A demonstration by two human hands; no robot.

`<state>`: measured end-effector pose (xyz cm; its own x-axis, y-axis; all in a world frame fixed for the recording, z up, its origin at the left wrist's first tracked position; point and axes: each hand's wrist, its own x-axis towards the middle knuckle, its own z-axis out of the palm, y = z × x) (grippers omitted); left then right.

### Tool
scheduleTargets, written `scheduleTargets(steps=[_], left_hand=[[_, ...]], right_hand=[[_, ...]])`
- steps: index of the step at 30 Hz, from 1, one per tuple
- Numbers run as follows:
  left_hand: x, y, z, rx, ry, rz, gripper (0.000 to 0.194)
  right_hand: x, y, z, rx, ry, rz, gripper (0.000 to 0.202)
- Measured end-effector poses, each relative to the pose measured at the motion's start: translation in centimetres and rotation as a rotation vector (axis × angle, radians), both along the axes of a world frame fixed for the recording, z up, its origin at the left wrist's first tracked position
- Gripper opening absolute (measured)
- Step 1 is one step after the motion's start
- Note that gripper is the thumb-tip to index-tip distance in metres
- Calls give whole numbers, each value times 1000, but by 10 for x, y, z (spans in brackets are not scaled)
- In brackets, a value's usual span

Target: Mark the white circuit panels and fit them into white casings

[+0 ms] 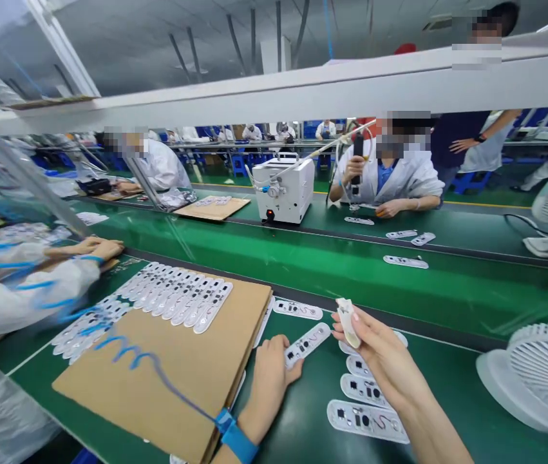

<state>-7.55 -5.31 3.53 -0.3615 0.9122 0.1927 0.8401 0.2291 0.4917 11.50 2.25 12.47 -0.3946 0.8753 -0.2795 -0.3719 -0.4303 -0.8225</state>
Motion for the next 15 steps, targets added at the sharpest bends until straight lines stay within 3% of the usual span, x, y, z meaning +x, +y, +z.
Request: scheduleTargets(steps=[4, 9, 12, 15], left_hand=[[0, -4, 30, 108, -200, -52, 23], [17, -15, 83, 387, -765, 31, 22], [24, -21, 100, 487, -895, 56, 21], [28, -25, 107, 515, -888, 20, 21]], right_hand=[[1, 2, 8, 202, -143, -20, 51], [5, 4, 12, 670, -403, 90, 28], [5, 3, 12, 913, -447, 194, 25], [4, 3, 10, 984, -453, 262, 27]])
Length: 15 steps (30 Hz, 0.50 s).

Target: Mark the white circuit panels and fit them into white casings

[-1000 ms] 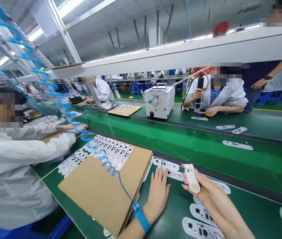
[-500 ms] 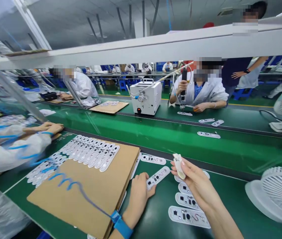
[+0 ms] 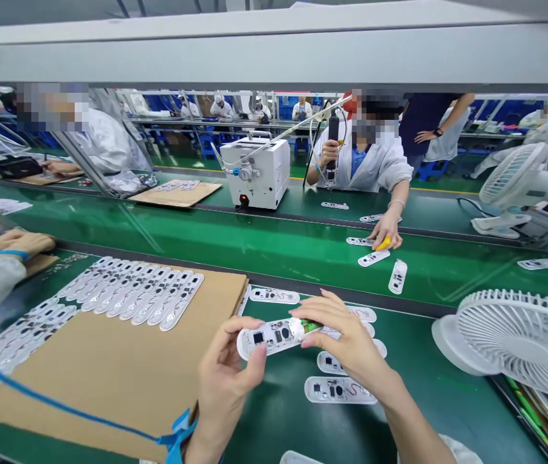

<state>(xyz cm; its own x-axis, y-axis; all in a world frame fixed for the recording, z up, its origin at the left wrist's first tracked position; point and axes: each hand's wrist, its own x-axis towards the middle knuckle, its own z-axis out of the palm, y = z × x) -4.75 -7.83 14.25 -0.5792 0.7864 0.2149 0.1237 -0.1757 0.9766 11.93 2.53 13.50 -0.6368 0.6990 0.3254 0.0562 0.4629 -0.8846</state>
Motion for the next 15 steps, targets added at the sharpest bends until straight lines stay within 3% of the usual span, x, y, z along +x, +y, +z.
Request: scheduleTargets(steps=[6, 10, 12, 15], left_hand=[[12, -1, 9, 44, -113, 82, 18], [7, 3, 7, 60, -170, 46, 23], [3, 8, 5, 67, -213, 31, 27], [1, 16, 4, 59, -255, -31, 36]], right_hand=[[0, 0, 0, 25, -26, 24, 29], [-2, -9, 1, 113, -64, 25, 40], [-6, -15, 1, 170, -71, -10, 49], [-15, -25, -2, 128, -83, -128, 41]])
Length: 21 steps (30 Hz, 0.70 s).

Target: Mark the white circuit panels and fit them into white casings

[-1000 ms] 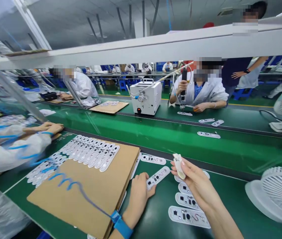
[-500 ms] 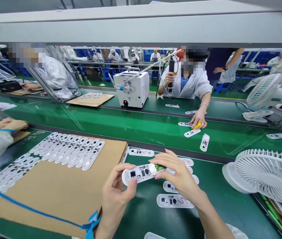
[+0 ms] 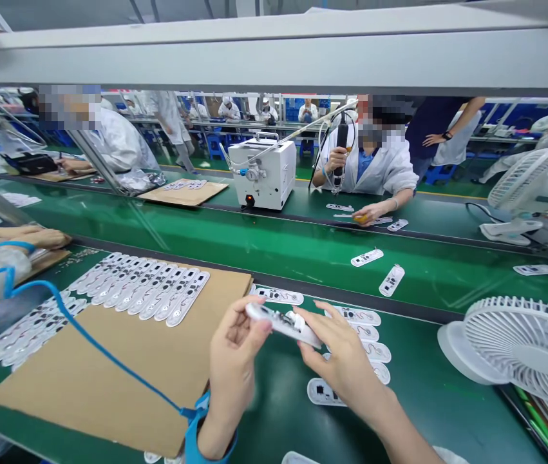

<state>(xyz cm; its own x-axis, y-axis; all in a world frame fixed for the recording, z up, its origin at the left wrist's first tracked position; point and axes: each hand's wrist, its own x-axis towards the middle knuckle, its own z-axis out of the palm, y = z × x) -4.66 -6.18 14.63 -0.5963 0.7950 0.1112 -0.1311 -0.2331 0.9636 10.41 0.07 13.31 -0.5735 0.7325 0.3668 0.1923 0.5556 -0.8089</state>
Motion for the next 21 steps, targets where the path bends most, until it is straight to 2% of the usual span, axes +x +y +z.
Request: scheduleTargets(steps=[3, 6, 8, 13, 21], left_hand=[[4, 6, -1, -41, 93, -89, 55], [7, 6, -2, -105, 192, -99, 64], [7, 5, -3, -127, 221, -112, 66], [4, 2, -1, -144, 257, -157, 68], [4, -1, 2, -169, 236, -178, 72]], right_hand=[[-8, -6, -1, -338, 61, -12, 29], [-11, -9, 0, -747, 259, 161, 31], [-12, -11, 3, -902, 364, 249, 33], [-13, -15, 11, -1017, 425, 276, 38], [-16, -19, 11, -1024, 445, 274, 39]])
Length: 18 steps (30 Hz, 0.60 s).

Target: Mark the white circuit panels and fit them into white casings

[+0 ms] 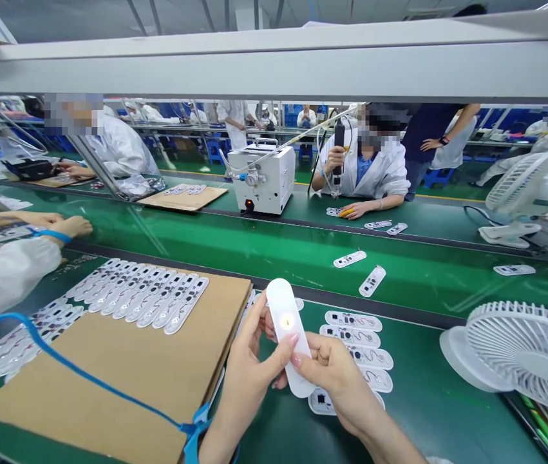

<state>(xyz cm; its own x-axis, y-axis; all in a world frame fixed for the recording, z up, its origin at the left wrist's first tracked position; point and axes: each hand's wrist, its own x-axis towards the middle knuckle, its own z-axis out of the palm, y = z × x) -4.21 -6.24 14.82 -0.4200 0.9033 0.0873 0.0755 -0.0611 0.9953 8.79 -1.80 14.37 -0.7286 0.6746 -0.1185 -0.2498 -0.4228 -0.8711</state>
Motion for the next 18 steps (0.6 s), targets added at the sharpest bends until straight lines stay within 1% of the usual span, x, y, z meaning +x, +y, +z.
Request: scheduleTargets(steps=[10, 13, 15, 18], left_hand=[[-1, -2, -2, 15, -34, 4, 71], [1, -2, 1, 17, -58, 24, 72], [4, -1, 5, 9, -123, 50, 70], [11, -1, 13, -58, -287, 74, 71]], right_hand=[[0, -2, -5, 2, 43, 1, 38], [-1, -3, -5, -1, 43, 8, 37], [-1, -3, -5, -13, 40, 6, 37], [-4, -4, -8, -14, 5, 14, 42]])
